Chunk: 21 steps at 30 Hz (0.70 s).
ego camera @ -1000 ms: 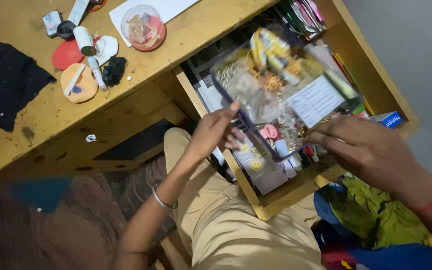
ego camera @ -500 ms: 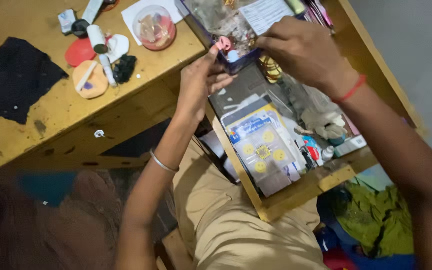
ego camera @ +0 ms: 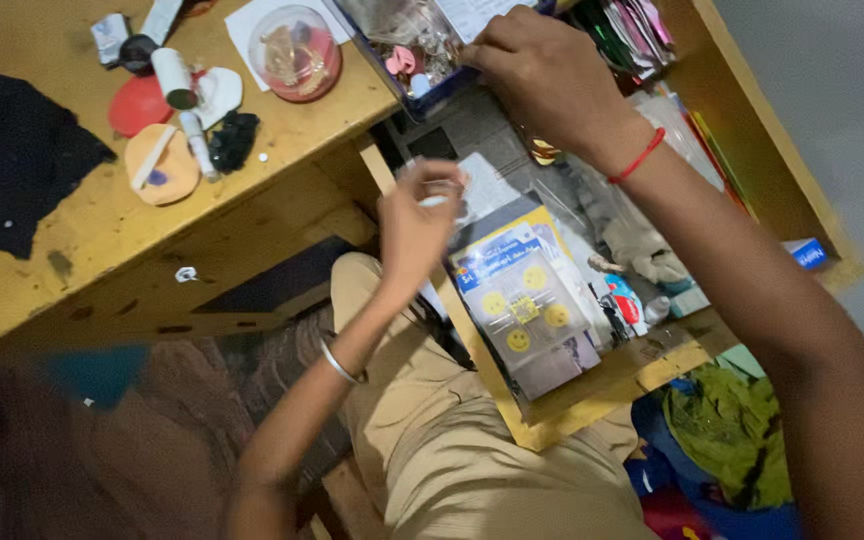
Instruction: The person organizes a cluttered drawer by picking up various items, including jewelry, hair accessories, and small containers, and placing them into a more orderly arrangement within the drawer.
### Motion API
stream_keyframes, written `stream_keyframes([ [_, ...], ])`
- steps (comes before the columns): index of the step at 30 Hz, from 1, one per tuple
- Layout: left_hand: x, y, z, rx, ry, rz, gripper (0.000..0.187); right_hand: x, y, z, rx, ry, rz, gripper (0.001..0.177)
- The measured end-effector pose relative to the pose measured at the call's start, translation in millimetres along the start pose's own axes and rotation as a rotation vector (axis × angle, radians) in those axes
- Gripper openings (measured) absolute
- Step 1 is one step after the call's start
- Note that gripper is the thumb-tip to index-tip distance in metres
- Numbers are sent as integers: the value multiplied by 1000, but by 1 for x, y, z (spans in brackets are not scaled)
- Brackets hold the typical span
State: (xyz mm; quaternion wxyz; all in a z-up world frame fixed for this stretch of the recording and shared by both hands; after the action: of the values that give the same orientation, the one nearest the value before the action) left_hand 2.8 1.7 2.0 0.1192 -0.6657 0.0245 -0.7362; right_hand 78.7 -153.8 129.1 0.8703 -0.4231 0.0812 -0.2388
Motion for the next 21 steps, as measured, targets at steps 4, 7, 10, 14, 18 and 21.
stream_keyframes([
  [4, 20, 37, -48, -386, 189, 540, 53, -30, -31, -36, 128, 259, 202, 15],
  [7, 30, 73, -89, -675, 331, 826, 77, -44, -26, -101, -226, 818, 522, 22],
  [10, 30, 102, -128, -808, 405, 1019, 88, -65, -18, -180, -890, 882, 404, 38],
  [14, 16, 126, -150, -761, 584, 1224, 84, -80, -17, -251, -1087, 689, 546, 21],
  [18, 13, 138, -169, -624, 811, 1217, 75, -76, -3, -284, -955, 867, 479, 26],
  [21, 6, 147, -164, -656, 794, 1222, 79, -81, 12, -291, -912, 891, 483, 35],
])
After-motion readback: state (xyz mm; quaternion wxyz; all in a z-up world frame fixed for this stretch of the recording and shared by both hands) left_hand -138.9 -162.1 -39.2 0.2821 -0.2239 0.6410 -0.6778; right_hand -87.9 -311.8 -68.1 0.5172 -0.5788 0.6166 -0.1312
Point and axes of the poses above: each hand's wrist, its own z-axis towards the middle knuckle, its own y-axis out of the palm, x = y × z, the point moved 6 cm from there along z, towards the middle knuckle, and after that the axes turned 1 degree about x, right-handed, at the moved point
